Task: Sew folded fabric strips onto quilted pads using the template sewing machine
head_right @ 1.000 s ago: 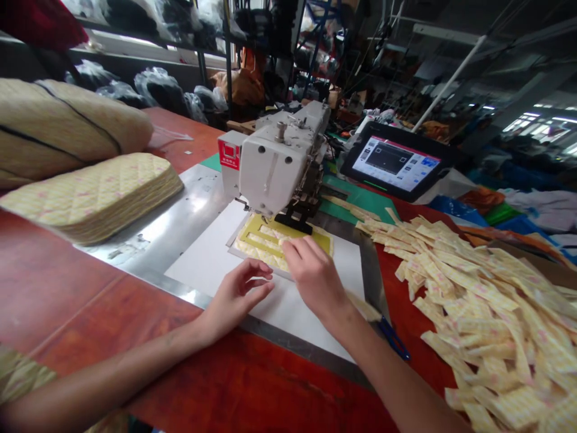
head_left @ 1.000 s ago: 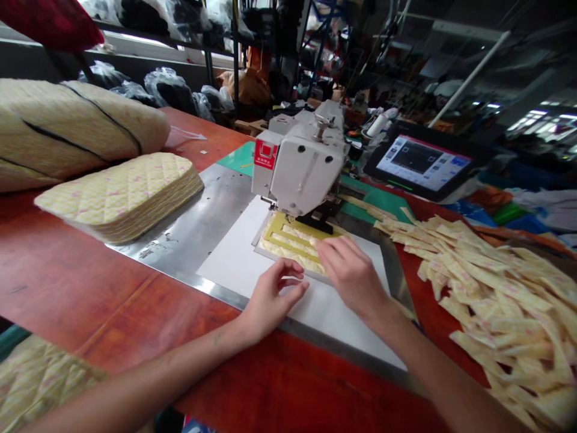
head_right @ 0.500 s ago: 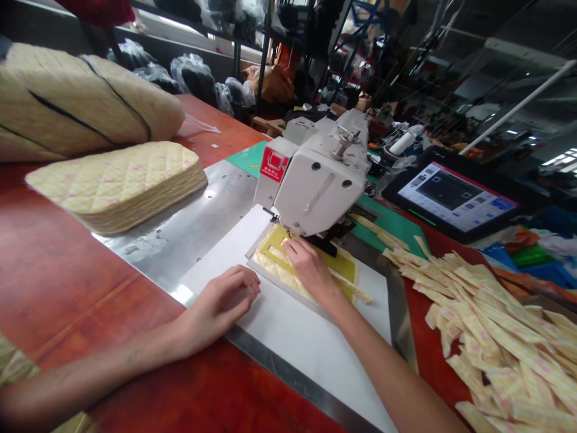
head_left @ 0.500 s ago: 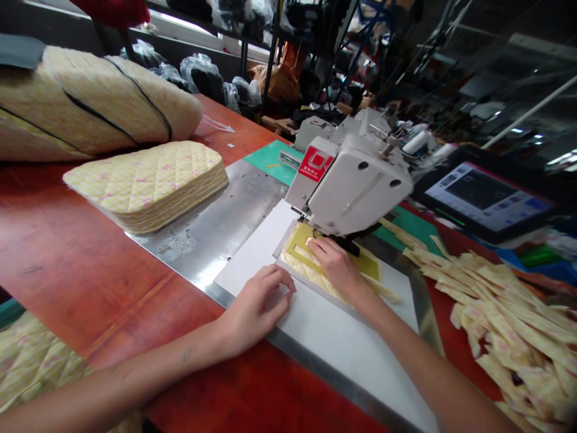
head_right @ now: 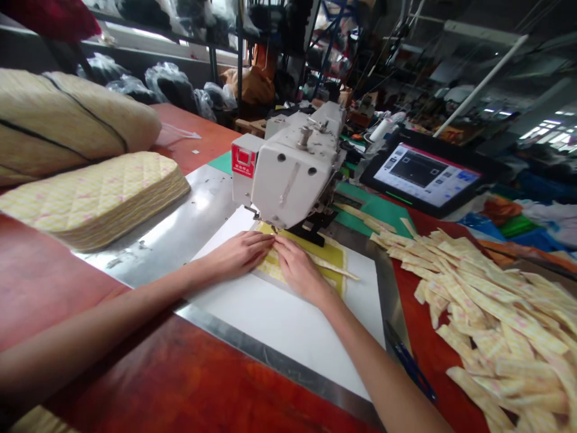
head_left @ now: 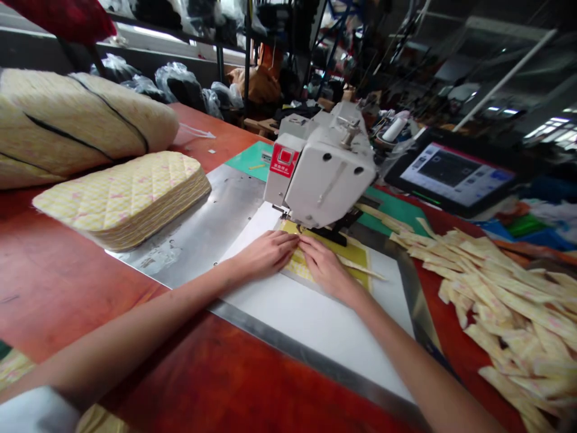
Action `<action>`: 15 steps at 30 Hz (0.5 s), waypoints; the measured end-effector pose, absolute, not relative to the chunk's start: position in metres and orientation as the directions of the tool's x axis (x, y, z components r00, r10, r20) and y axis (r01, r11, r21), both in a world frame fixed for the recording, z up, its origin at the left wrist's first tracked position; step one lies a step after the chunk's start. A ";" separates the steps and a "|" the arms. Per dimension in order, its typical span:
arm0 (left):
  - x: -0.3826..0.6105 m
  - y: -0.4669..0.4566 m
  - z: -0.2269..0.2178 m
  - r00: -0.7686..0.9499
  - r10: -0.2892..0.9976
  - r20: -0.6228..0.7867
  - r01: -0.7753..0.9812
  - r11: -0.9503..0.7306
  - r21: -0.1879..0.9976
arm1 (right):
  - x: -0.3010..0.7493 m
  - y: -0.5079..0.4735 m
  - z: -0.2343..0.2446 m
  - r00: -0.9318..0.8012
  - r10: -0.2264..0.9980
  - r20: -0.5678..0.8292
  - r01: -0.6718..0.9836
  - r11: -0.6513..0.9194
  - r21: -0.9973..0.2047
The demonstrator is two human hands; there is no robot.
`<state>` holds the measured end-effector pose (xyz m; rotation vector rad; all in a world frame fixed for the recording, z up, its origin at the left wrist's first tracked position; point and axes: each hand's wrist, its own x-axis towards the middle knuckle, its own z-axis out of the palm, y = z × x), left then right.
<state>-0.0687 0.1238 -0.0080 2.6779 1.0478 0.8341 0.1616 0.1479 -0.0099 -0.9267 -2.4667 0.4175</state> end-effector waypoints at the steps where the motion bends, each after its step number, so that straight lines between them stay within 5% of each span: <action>1: -0.066 0.130 -0.008 0.628 0.646 0.434 0.588 -0.759 0.278 | 0.163 0.147 -0.011 -0.656 0.683 0.322 0.538 0.722 -0.435; 6: -0.058 0.129 -0.009 0.627 0.672 0.394 0.668 -0.724 0.171 | 0.162 0.140 -0.018 -0.597 0.694 0.403 0.582 0.720 -0.378; 15: -0.052 0.122 -0.008 0.571 0.730 0.376 0.725 -0.663 0.187 | 0.173 0.123 -0.016 -0.575 0.711 0.405 0.654 0.697 -0.295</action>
